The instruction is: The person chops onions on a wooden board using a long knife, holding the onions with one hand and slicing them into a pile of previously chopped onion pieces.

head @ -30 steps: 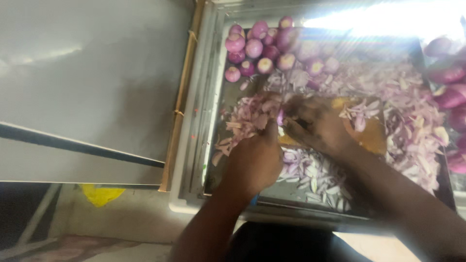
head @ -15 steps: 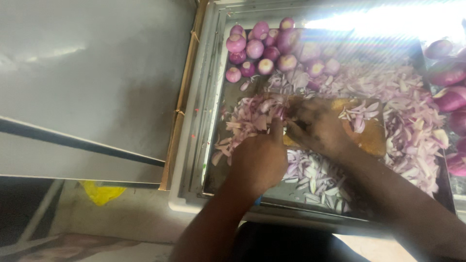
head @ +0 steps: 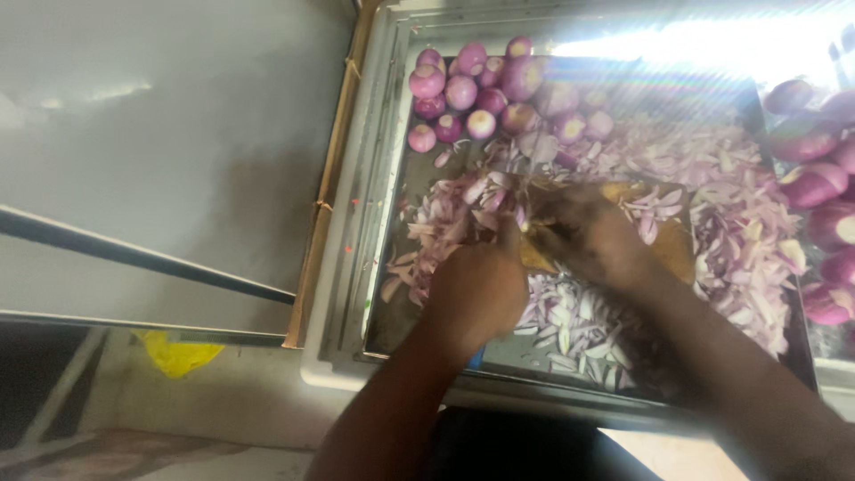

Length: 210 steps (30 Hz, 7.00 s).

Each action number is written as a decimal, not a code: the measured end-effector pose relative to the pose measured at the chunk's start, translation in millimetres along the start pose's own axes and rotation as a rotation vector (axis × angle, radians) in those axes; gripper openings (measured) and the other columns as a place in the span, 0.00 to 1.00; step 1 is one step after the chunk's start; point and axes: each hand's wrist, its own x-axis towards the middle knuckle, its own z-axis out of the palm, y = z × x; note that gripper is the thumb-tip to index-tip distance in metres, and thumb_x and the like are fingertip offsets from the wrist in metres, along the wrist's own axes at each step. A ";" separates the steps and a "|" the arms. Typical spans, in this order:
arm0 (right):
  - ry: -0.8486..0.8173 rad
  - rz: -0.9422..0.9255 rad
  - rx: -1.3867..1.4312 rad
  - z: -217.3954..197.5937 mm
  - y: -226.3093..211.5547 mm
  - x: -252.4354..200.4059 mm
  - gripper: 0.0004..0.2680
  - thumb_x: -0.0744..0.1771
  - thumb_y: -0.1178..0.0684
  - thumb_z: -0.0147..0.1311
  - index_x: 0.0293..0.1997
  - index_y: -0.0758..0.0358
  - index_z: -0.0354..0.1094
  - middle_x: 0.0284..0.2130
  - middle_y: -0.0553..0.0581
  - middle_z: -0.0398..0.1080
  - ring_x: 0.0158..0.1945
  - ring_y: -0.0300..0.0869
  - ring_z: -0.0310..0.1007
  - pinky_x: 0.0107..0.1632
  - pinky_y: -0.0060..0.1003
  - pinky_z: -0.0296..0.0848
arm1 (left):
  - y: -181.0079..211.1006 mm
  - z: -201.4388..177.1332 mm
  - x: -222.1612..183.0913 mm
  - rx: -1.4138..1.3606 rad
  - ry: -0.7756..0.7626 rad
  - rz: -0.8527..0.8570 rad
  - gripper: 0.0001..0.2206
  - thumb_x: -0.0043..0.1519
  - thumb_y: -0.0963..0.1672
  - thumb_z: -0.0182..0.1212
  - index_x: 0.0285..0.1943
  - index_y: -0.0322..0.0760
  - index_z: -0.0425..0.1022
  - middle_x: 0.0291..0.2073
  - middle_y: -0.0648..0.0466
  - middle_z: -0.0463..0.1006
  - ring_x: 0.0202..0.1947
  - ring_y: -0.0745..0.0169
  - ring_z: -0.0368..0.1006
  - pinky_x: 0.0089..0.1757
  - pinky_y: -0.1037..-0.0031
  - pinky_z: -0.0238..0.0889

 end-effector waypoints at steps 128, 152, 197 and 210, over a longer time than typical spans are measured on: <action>-0.008 0.418 0.157 39.3 -61.9 5.8 0.27 0.66 0.39 0.50 0.72 0.61 0.51 0.68 0.67 0.56 0.68 0.60 0.62 0.67 0.54 0.65 | -108.6 96.8 -36.2 -1.283 0.684 0.216 0.23 0.68 0.41 0.57 0.72 0.26 0.59 0.48 0.44 0.79 0.42 0.63 0.77 0.43 0.73 0.73; 0.133 0.990 0.525 -31.9 -71.6 132.8 0.09 0.68 0.51 0.57 0.48 0.64 0.74 0.41 0.58 0.75 0.42 0.42 0.73 0.46 0.41 0.72 | -105.7 91.9 -32.5 -1.251 0.619 0.104 0.24 0.66 0.41 0.58 0.71 0.29 0.58 0.48 0.43 0.79 0.42 0.62 0.79 0.43 0.71 0.75; 0.255 0.020 -0.216 30.8 -45.3 11.3 0.13 0.67 0.58 0.59 0.57 0.62 0.63 0.49 0.65 0.71 0.49 0.54 0.75 0.46 0.46 0.77 | -107.6 87.0 -35.0 -1.205 0.502 0.092 0.25 0.64 0.42 0.62 0.71 0.31 0.63 0.45 0.47 0.81 0.40 0.64 0.79 0.42 0.73 0.74; 0.183 -0.073 -0.258 14.8 -59.0 3.0 0.18 0.59 0.56 0.68 0.52 0.60 0.70 0.54 0.60 0.73 0.57 0.55 0.75 0.54 0.49 0.74 | -87.3 64.7 -53.5 -0.435 0.494 0.069 0.26 0.59 0.44 0.65 0.69 0.37 0.69 0.45 0.42 0.81 0.41 0.47 0.80 0.41 0.61 0.73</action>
